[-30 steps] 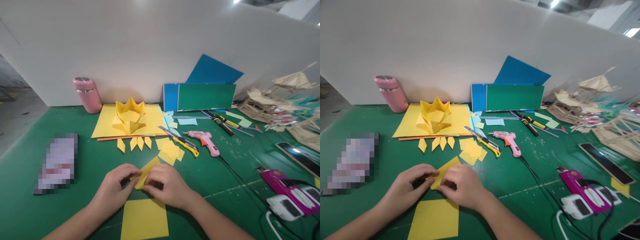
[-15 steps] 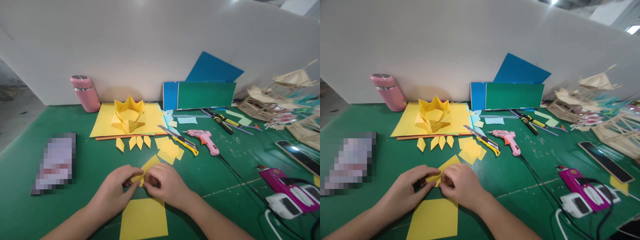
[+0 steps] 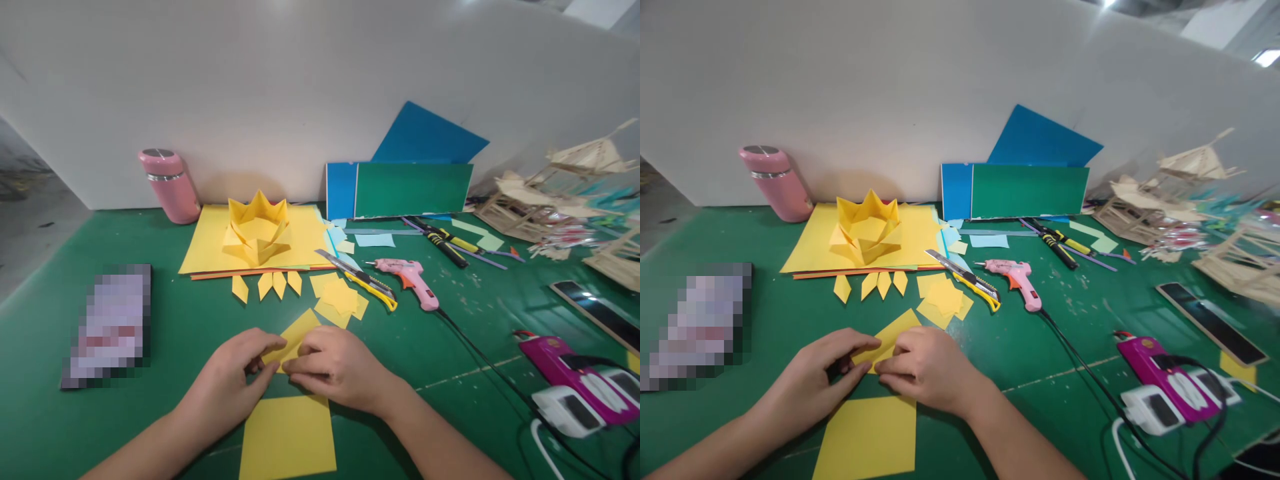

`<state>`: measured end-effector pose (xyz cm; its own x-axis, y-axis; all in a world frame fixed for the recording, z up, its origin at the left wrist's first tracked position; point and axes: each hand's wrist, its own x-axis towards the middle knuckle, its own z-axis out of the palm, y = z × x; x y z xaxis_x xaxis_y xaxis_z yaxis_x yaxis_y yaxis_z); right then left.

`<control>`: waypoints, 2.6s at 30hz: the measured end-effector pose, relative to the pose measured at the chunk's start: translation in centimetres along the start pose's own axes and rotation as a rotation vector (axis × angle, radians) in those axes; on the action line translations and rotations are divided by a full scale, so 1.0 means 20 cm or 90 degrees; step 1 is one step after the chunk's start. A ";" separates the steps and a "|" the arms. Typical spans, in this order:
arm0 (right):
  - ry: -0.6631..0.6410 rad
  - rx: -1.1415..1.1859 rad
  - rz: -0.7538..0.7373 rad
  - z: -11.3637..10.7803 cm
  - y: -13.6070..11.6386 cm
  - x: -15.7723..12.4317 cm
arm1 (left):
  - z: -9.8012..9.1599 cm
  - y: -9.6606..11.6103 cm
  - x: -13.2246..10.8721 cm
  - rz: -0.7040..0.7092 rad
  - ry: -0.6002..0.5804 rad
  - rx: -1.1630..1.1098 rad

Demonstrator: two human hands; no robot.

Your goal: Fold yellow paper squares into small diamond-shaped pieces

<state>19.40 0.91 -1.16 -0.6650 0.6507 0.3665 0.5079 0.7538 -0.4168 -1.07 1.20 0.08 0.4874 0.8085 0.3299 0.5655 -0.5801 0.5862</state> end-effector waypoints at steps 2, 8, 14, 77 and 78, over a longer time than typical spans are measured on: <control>-0.010 -0.013 -0.003 0.00 0.00 0.00 | 0.00 0.00 0.00 0.001 -0.004 0.000; -0.016 -0.019 -0.004 0.00 0.00 0.01 | 0.00 0.00 0.00 -0.009 -0.007 -0.007; -0.007 -0.003 0.002 0.00 0.00 0.00 | 0.00 0.00 0.00 -0.021 -0.006 -0.014; 0.028 0.201 0.313 -0.05 -0.02 0.04 | 0.03 -0.05 -0.23 0.141 -0.171 0.259; 0.027 0.211 0.322 -0.05 -0.02 0.04 | 0.03 -0.06 -0.25 0.134 -0.167 0.251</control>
<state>19.27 1.29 0.18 -0.3592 0.9294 0.0854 0.5536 0.2858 -0.7822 -3.70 -2.13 -2.76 0.7394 0.6473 0.1851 0.6204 -0.7619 0.1861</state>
